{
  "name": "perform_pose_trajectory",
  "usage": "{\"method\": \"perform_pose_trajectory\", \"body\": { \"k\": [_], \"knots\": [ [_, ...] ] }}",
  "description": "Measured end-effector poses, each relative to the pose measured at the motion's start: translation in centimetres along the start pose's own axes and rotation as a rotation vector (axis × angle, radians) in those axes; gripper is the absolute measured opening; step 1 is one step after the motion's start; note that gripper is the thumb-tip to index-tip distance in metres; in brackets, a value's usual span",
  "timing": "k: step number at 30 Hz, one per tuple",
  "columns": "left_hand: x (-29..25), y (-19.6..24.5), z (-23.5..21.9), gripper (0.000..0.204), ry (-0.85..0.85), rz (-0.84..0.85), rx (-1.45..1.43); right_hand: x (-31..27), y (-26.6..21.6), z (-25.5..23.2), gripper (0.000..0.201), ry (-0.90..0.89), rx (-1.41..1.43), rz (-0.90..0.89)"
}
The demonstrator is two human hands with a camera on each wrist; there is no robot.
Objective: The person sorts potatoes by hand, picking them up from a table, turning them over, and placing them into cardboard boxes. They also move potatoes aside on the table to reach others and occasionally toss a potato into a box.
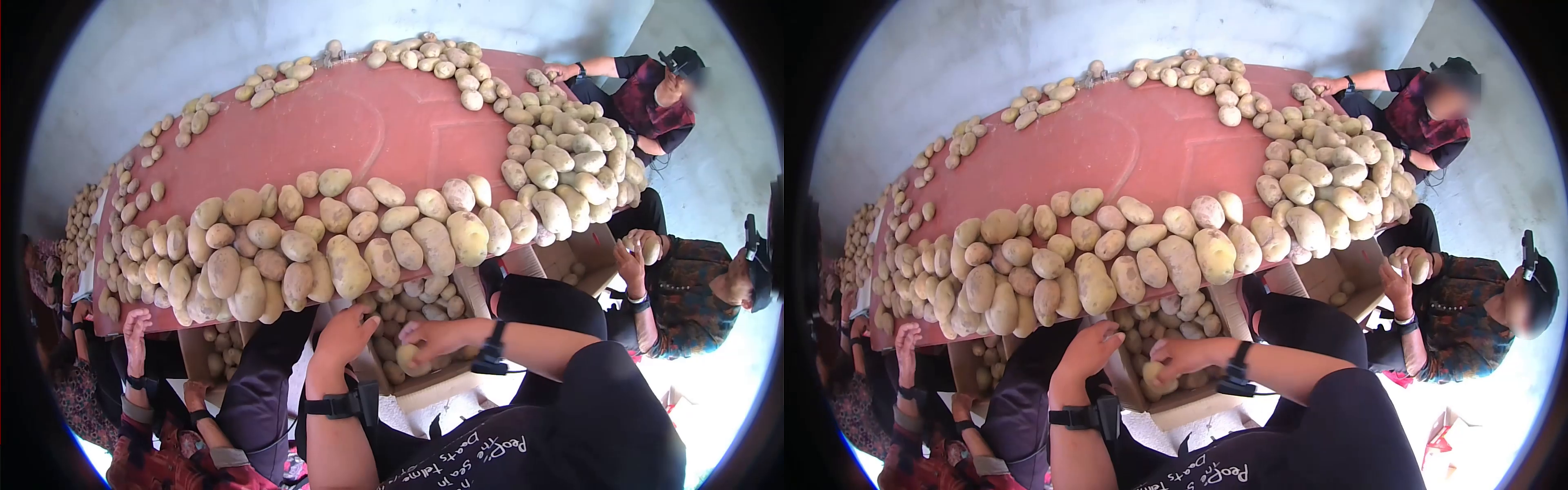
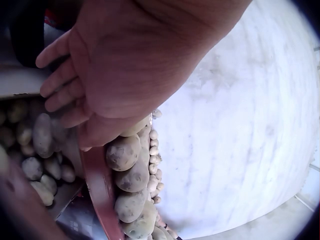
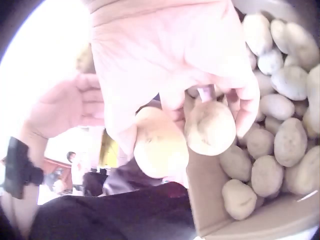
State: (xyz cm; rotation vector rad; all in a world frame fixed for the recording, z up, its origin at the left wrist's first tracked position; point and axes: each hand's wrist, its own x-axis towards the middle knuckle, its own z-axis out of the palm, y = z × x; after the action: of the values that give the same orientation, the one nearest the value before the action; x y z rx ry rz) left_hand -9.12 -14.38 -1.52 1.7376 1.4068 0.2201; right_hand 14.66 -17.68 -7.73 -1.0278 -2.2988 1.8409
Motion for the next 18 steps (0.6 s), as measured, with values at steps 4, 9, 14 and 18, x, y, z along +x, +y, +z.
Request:
{"method": "perform_pose_trajectory", "body": {
  "k": [4,9,14,18],
  "knots": [
    [0.0,0.2,0.2,0.044,-0.026,-0.017,-0.009,-9.0,-8.5,-9.0,0.044,-0.094,0.168,-0.303],
    [0.4,0.4,0.5,0.044,-0.054,-0.007,-0.017,-14.9,-12.2,-20.8,0.063,0.443,0.159,-0.074],
    [0.8,0.5,0.8,0.041,-0.064,-0.036,-0.002,-13.5,-4.8,-29.0,0.061,0.574,-0.11,0.382],
    [1.3,-0.8,1.5,0.043,-0.057,0.005,-0.083,-12.4,-5.1,-29.3,0.055,0.546,-0.11,0.608]
  ]
}}
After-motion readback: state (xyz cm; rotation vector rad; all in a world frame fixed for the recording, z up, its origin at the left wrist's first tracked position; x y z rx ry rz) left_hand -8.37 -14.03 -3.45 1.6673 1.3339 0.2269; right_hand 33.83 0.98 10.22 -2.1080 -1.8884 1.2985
